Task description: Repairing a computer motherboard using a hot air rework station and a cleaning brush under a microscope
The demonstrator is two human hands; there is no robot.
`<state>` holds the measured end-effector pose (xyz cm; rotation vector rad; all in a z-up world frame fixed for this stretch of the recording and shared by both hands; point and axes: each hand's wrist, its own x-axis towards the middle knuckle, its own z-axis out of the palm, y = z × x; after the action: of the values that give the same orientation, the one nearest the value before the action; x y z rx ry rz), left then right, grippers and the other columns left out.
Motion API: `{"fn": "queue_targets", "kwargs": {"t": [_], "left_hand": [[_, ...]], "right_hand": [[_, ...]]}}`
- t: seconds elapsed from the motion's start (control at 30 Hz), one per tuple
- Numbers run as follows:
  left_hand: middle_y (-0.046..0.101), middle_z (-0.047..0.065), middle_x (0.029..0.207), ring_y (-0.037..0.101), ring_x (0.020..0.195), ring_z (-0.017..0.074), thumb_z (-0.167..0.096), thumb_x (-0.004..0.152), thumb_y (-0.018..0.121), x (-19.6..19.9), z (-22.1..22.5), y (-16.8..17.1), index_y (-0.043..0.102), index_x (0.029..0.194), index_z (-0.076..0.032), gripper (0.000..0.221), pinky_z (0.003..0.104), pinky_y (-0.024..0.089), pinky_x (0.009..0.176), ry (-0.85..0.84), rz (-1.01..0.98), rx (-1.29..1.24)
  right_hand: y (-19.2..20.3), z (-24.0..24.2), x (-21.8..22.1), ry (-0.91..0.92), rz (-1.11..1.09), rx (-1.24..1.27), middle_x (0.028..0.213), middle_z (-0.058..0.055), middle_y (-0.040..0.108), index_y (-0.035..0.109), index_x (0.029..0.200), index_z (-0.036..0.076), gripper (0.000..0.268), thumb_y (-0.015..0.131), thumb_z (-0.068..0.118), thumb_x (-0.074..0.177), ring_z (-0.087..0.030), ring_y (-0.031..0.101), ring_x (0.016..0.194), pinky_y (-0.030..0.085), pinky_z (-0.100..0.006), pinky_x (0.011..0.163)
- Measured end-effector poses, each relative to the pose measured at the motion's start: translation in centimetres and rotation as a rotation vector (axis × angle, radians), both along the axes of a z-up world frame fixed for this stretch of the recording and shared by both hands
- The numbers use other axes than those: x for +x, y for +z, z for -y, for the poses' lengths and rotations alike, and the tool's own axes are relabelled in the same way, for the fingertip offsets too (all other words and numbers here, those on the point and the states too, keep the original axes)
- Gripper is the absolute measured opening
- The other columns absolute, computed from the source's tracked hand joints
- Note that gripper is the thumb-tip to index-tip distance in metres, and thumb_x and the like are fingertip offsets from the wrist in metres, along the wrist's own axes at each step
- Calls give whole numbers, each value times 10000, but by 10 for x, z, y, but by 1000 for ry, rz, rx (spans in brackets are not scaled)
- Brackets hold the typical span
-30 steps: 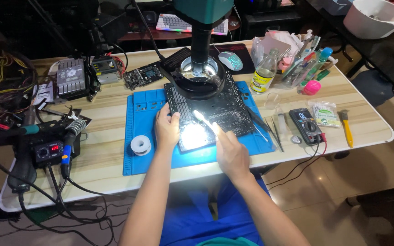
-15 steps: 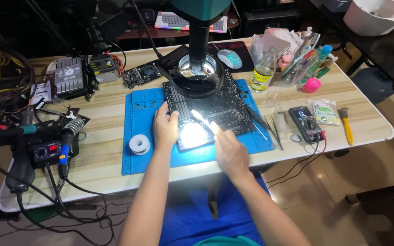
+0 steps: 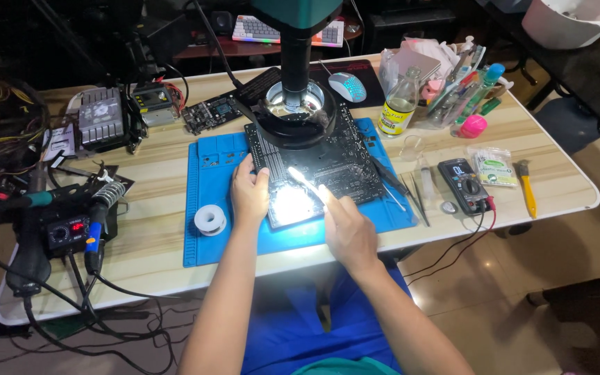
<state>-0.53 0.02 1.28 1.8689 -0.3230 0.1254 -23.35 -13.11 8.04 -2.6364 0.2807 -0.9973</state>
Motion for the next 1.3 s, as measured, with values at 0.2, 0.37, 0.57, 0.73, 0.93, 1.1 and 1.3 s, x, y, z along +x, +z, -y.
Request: {"fn": "queue_targets", "kwargs": {"t": [0.2, 0.37, 0.57, 0.73, 0.93, 1.1, 1.3], "left_hand": [[740, 189, 1411, 788, 1165, 327, -233, 1012, 759, 4, 1, -5, 614, 1578, -53, 612, 466, 605, 1024, 3, 0, -2], [747, 193, 1395, 792, 1159, 337, -219, 1019, 747, -3, -1, 5, 609, 1579, -45, 603, 467, 613, 1011, -1, -14, -7], [752, 138, 1365, 777, 1165, 316, -256, 987, 767, 3, 1, -3, 642, 1562, -108, 606, 461, 593, 1037, 27, 14, -2], [748, 137, 1354, 760, 1185, 338, -274, 967, 780, 10, 3, -12, 668, 1540, -125, 603, 465, 583, 1059, 40, 51, -13], [737, 97, 1362, 769, 1176, 316, -331, 968, 783, 19, 9, -28, 665, 1549, -202, 606, 444, 614, 1039, 41, 26, 1], [728, 169, 1381, 763, 1209, 385, -308, 995, 766, 14, 7, -20, 646, 1561, -158, 597, 485, 618, 1057, 24, 26, -31], [722, 192, 1336, 769, 1159, 425, -308, 993, 754, 7, 4, -16, 645, 1544, -125, 591, 505, 642, 1002, 10, 126, -96]], "right_hand": [[5, -4, -2, -5, -9, -15, 846, -42, 565, 690, 1042, 121, 124, 572, 154, 1063, -295, 652, 510, 579, -419, 461], [-9, 1, -1, -31, -47, -88, 849, -19, 540, 676, 1051, 161, 83, 595, 152, 1039, -289, 644, 484, 577, -425, 440], [-21, 5, -1, -36, -156, -61, 835, -26, 546, 705, 1181, 230, 225, 571, 182, 1007, -387, 673, 497, 580, -521, 439], [-6, -4, -16, 44, -212, -152, 814, -39, 522, 708, 1221, 325, 294, 595, 221, 970, -410, 703, 554, 586, -592, 500], [-14, 20, -6, -10, -215, -110, 854, -83, 562, 676, 1413, 357, 452, 535, 202, 1013, -459, 720, 630, 617, -614, 575], [-21, 5, -17, 56, -240, -176, 808, -67, 542, 729, 1285, 335, 357, 599, 211, 976, -450, 699, 610, 584, -606, 552], [-8, -11, -40, 69, -252, -77, 817, -101, 582, 762, 1270, 363, 320, 592, 275, 1013, -466, 711, 714, 590, -612, 599]]}}
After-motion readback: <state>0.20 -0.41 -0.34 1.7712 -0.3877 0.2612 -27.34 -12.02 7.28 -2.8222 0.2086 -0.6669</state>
